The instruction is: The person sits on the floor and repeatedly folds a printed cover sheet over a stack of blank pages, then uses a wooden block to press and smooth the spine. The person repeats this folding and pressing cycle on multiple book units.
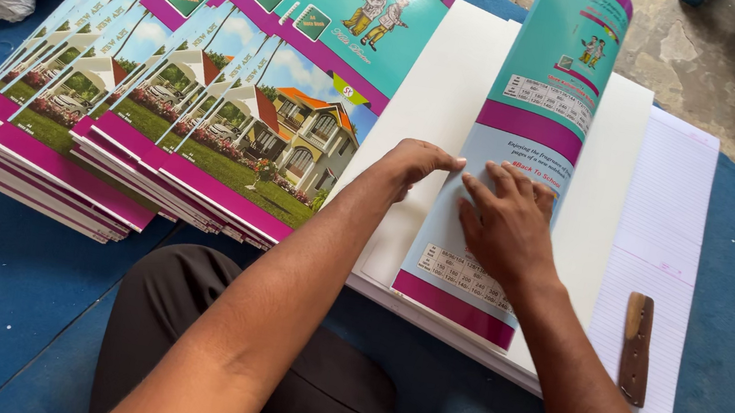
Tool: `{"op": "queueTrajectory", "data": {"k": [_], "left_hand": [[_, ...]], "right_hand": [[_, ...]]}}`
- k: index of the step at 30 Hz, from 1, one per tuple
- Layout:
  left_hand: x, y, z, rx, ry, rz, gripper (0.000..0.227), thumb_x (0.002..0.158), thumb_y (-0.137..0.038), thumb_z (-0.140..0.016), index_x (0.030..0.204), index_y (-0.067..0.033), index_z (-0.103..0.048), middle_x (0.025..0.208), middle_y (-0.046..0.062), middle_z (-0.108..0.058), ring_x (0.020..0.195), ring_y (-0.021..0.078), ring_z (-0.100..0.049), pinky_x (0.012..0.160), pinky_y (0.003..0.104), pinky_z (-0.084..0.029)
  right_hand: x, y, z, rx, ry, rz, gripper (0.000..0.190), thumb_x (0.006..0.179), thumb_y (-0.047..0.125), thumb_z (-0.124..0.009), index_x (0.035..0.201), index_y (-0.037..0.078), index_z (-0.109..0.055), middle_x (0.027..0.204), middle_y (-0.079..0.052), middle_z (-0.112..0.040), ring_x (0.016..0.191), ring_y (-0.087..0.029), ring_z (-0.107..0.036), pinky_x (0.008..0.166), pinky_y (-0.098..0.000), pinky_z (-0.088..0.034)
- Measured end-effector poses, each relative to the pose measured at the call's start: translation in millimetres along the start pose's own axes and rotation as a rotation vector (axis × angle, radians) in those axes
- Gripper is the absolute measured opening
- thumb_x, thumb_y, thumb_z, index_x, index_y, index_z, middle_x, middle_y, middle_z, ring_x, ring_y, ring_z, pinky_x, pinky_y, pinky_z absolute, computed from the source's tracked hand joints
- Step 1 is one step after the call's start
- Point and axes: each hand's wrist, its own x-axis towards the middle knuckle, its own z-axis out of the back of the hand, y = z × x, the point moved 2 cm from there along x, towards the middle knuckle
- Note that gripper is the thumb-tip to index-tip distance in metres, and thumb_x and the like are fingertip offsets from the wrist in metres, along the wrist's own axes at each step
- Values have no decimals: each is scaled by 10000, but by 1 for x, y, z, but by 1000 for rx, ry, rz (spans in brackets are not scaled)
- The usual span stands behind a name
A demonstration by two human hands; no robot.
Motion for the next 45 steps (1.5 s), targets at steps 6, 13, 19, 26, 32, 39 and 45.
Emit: {"op": "queueTrajectory", "data": {"k": [6, 13, 19, 26, 32, 39, 45], "left_hand": [[16, 8, 4, 2, -1, 5, 442, 718, -419, -852, 1061, -147, -786, 1481, 191, -568, 1415, 371, -431, 1082, 590, -344], [10, 6, -4, -70, -64, -181, 417, 722, -330, -873, 992, -23, -786, 1219, 220, -751, 1244, 298, -610, 993, 436, -412], [-23, -21, 0, 505, -449, -78, 530, 637, -314, -975, 980, 7, -728, 1012, 186, -755, 970, 288, -732, 855, 365, -564], [-37, -32, -4, 658, -466, -86, 378, 686, -203, -906, 970, -11, -749, 1009, 196, -772, 1019, 304, -749, 916, 378, -586], [-38, -28, -8, 682, -533, -181, 199, 833, -20, -681, 1028, 19, -686, 1073, 249, -725, 1063, 373, -715, 937, 416, -582], [-43, -29, -7, 690, -482, -149, 196, 847, 1, -634, 1040, 16, -665, 1098, 240, -718, 1076, 359, -713, 930, 410, -595], [-45, -29, -4, 660, -478, -150, 246, 851, 4, -619, 1096, 19, -626, 1117, 237, -708, 1099, 360, -701, 959, 416, -579]], "right_hand": [[18, -54, 4, 192, -130, -210, 475, 1019, 391, -602, 1431, 154, -607, 1500, -261, -515, 1437, -401, -457, 1174, -568, -421], [31, -102, -11, 275, 139, -523, 907, 862, 690, -623, 1613, 257, -354, 1645, -341, -79, 1533, -535, -15, 1190, -636, -213], [30, -107, -41, 310, 134, -529, 966, 838, 726, -648, 1630, 268, -339, 1673, -344, -25, 1534, -564, -7, 1220, -629, -208], [35, -106, -59, 281, 140, -508, 966, 835, 743, -656, 1617, 265, -350, 1679, -331, -7, 1543, -549, -90, 1226, -589, -272], [41, -100, -59, 211, 261, -613, 968, 814, 757, -618, 1623, 312, -328, 1691, -269, 23, 1524, -555, -70, 1169, -607, -330], [45, -89, -56, 140, 308, -606, 973, 822, 783, -583, 1631, 317, -308, 1697, -252, 33, 1522, -558, -52, 1118, -641, -388], [50, -84, -57, 80, 345, -621, 968, 821, 803, -562, 1629, 338, -302, 1698, -248, 21, 1531, -546, -41, 1060, -665, -444]]}}
